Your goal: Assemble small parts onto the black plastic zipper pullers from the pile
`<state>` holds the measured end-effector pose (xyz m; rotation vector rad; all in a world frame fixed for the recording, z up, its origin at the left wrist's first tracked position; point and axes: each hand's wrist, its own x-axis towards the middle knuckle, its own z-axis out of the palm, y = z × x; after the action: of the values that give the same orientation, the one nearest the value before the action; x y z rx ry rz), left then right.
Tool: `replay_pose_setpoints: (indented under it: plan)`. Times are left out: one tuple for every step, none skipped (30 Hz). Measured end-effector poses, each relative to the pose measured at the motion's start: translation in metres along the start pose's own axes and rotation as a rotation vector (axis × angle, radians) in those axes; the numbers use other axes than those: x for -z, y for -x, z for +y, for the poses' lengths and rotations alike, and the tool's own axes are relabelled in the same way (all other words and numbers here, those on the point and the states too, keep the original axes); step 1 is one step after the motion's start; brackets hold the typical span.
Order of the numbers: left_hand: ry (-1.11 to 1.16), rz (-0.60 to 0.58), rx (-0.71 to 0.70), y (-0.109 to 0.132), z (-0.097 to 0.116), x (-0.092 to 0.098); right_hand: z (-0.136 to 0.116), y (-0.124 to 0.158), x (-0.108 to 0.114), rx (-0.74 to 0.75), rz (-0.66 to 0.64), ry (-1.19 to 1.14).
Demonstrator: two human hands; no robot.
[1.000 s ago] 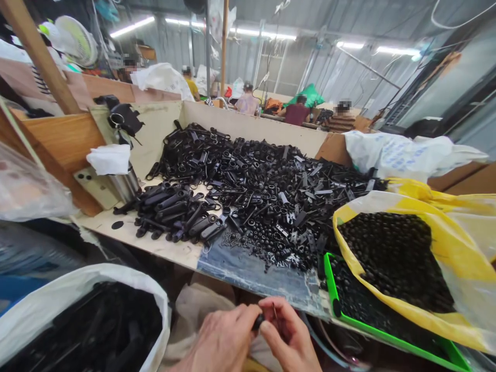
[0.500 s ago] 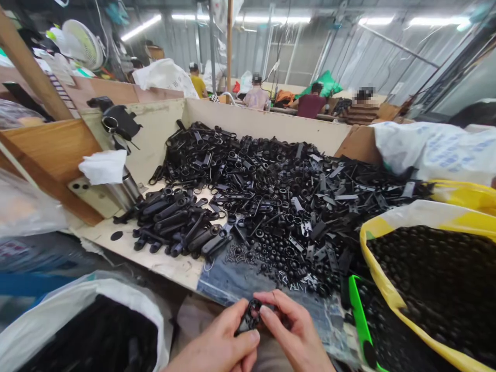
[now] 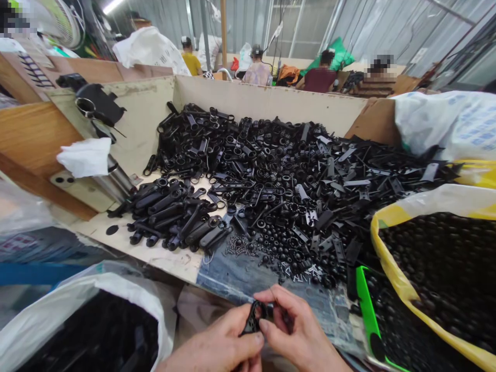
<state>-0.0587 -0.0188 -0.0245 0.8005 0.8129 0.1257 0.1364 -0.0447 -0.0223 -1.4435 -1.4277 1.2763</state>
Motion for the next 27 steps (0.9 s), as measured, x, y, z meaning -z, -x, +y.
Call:
replay_pose_setpoints:
  plan:
    - [0.014, -0.009, 0.022, 0.001, 0.002, -0.002, -0.001, 0.0, 0.0, -0.004, -0.013, -0.009]
    - [0.034, -0.019, 0.039, 0.001, 0.003, -0.004, -0.001, 0.0, 0.0, -0.008, -0.028, -0.016]
    - [0.064, -0.018, 0.035, 0.002, 0.005, -0.005, -0.001, 0.0, 0.001, -0.015, -0.042, -0.023]
    - [0.098, -0.024, 0.031, 0.002, 0.006, -0.007, -0.001, 0.001, 0.001, -0.024, -0.051, -0.029]
    - [0.132, -0.031, 0.031, 0.003, 0.008, -0.008, -0.001, 0.001, 0.001, -0.032, -0.056, -0.034]
    - [0.16, -0.041, 0.033, 0.003, 0.008, -0.009, -0.001, 0.002, 0.001, -0.041, -0.06, -0.037]
    - [0.181, -0.048, 0.031, 0.004, 0.008, -0.009, -0.001, 0.002, 0.001, -0.05, -0.062, -0.04]
    - [0.196, -0.055, 0.028, 0.004, 0.008, -0.01, 0.0, 0.003, 0.0, -0.06, -0.056, -0.04]
    - [0.204, -0.065, 0.021, 0.004, 0.008, -0.01, 0.001, 0.004, -0.001, -0.068, -0.048, -0.04]
    - [0.206, -0.082, 0.014, 0.004, 0.008, -0.01, 0.002, 0.005, -0.002, -0.071, -0.041, -0.038]
    - [0.21, -0.095, 0.005, 0.004, 0.007, -0.01, 0.003, 0.007, -0.003, -0.071, -0.036, -0.037]
    - [0.218, -0.106, -0.001, 0.004, 0.007, -0.01, 0.005, 0.008, -0.004, -0.067, -0.031, -0.035]
    - [0.227, -0.111, -0.001, 0.003, 0.006, -0.01, 0.006, 0.009, -0.005, -0.058, -0.029, -0.033]
    - [0.231, -0.113, 0.002, 0.003, 0.005, -0.01, 0.008, 0.011, -0.006, -0.051, -0.031, -0.032]
    - [0.232, -0.109, 0.006, 0.002, 0.005, -0.01, 0.009, 0.012, -0.006, -0.05, -0.034, -0.035]
    - [0.228, -0.106, 0.014, 0.002, 0.003, -0.009, 0.01, 0.013, -0.006, -0.054, -0.034, -0.042]
    - [0.22, -0.103, 0.02, 0.001, 0.002, -0.008, 0.011, 0.014, -0.007, -0.063, -0.033, -0.053]
    - [0.21, -0.103, 0.024, 0.0, -0.001, -0.007, 0.012, 0.015, -0.006, -0.075, -0.031, -0.067]
    - [0.203, -0.105, 0.027, -0.002, -0.003, -0.005, 0.013, 0.016, -0.006, -0.087, -0.027, -0.081]
    - [0.197, -0.109, 0.026, -0.003, -0.006, -0.003, 0.015, 0.017, -0.006, -0.095, -0.024, -0.092]
    - [0.188, -0.112, 0.023, -0.004, -0.01, -0.001, 0.017, 0.017, -0.006, -0.096, -0.018, -0.099]
    - [0.18, -0.115, 0.019, -0.005, -0.013, 0.001, 0.019, 0.018, -0.006, -0.091, -0.016, -0.102]
    - [0.175, -0.114, 0.017, -0.006, -0.016, 0.003, 0.022, 0.018, -0.006, -0.085, -0.012, -0.102]
    - [0.172, -0.113, 0.019, -0.006, -0.018, 0.005, 0.026, 0.019, -0.006, -0.078, -0.008, -0.104]
    - [0.172, -0.108, 0.023, -0.006, -0.02, 0.006, 0.029, 0.019, -0.007, -0.073, 0.0, -0.105]
    - [0.173, -0.105, 0.031, -0.005, -0.021, 0.007, 0.033, 0.02, -0.007, -0.069, 0.007, -0.105]
    - [0.176, -0.105, 0.041, -0.005, -0.021, 0.007, 0.036, 0.02, -0.008, -0.065, 0.012, -0.104]
